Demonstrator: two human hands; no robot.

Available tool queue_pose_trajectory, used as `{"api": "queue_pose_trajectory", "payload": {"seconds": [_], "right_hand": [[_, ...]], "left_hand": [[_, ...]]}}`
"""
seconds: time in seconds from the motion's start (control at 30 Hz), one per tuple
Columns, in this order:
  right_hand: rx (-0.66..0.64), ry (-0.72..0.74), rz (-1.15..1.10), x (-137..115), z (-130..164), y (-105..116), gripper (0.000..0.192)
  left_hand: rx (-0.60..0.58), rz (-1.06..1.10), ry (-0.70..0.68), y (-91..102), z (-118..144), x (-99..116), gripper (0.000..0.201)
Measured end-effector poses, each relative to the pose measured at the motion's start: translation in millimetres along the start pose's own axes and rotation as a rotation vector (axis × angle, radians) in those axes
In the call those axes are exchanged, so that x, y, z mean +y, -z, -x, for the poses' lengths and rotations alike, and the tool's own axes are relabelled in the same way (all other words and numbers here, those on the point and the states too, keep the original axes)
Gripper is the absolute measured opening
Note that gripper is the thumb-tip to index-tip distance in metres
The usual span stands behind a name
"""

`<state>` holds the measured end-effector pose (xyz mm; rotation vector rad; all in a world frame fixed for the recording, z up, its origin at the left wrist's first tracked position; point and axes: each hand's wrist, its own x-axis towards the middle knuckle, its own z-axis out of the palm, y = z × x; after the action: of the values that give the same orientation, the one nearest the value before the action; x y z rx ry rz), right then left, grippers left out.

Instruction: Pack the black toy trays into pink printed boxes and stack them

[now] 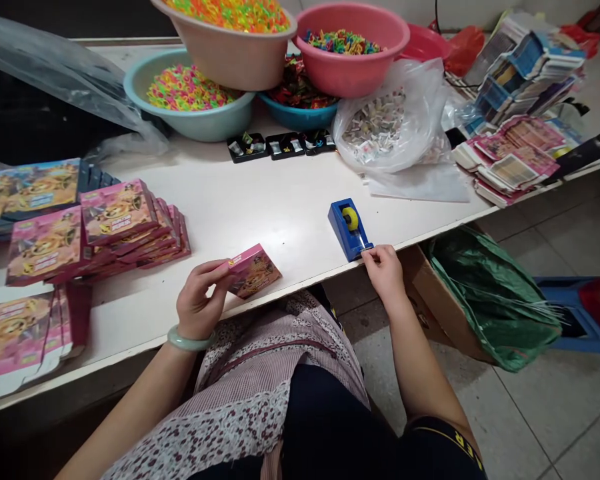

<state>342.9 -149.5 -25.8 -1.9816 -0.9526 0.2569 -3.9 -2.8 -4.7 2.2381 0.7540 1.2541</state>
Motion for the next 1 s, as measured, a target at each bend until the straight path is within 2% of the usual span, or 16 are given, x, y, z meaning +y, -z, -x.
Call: {"api": "queue_pose_trajectory", "payload": {"seconds": [0.1,0.17,0.27,0.33,0.43,0.53,0.63,0.73,0.83,0.9,0.97,1.0], "right_hand": [[-0.049,-0.009,0.095,-0.4,5.9,2.0,0.027],[-0.149,-0.089,-0.008,-14.2,16.3,-1.7,0.026],[-0.387,-0.159,-0.355,-60.1,35.7,-21.1,0.026],[-0.527,-0.124,-0.549,-98.1,44.4,-40.4,0.026],[-0.662,-0.110,-0.722,-141.3,47.8,-70.6,0.039],[-0.720,-0.136,-0.730,-155.7,44.9,-95.7,0.052],[-0.720,-0.077,-0.590,-153.4,40.3,-109.5,0.056],[-0.653,0.052,-0.265,-148.8,34.8,-113.7,0.060],[-0.555,0.205,0.003,-139.6,29.6,-118.7,0.058],[-0.551,0.273,-0.076,-129.0,25.8,-127.7,0.053],[-0.634,0.220,-0.279,-116.9,19.0,-142.4,0.052],[-0.655,0.159,-0.361,-111.2,13.5,-151.9,0.054]], "left_hand": [[-0.027,-0.006,-0.026,0.9,-1.4,1.3,0.038],[-0.045,-0.014,-0.026,1.0,-2.4,3.4,0.036],[-0.085,-0.017,-0.016,1.8,-4.8,9.1,0.028],[-0.131,-0.032,-0.026,3.4,-7.2,13.6,0.027],[-0.219,-0.128,-0.078,7.9,-11.9,20.1,0.043],[-0.369,-0.294,-0.145,13.0,-17.6,25.4,0.055],[-0.488,-0.365,-0.175,15.9,-22.1,23.8,0.052],[-0.430,-0.217,-0.136,13.8,-22.5,14.4,0.046],[-0.297,0.005,-0.002,7.6,-20.0,6.0,0.033],[-0.202,0.106,0.117,6.5,-17.6,2.1,0.024],[-0.094,0.122,0.198,15.6,-13.6,-3.5,0.024],[-0.026,0.086,0.221,26.4,-10.1,-8.0,0.026]]}}
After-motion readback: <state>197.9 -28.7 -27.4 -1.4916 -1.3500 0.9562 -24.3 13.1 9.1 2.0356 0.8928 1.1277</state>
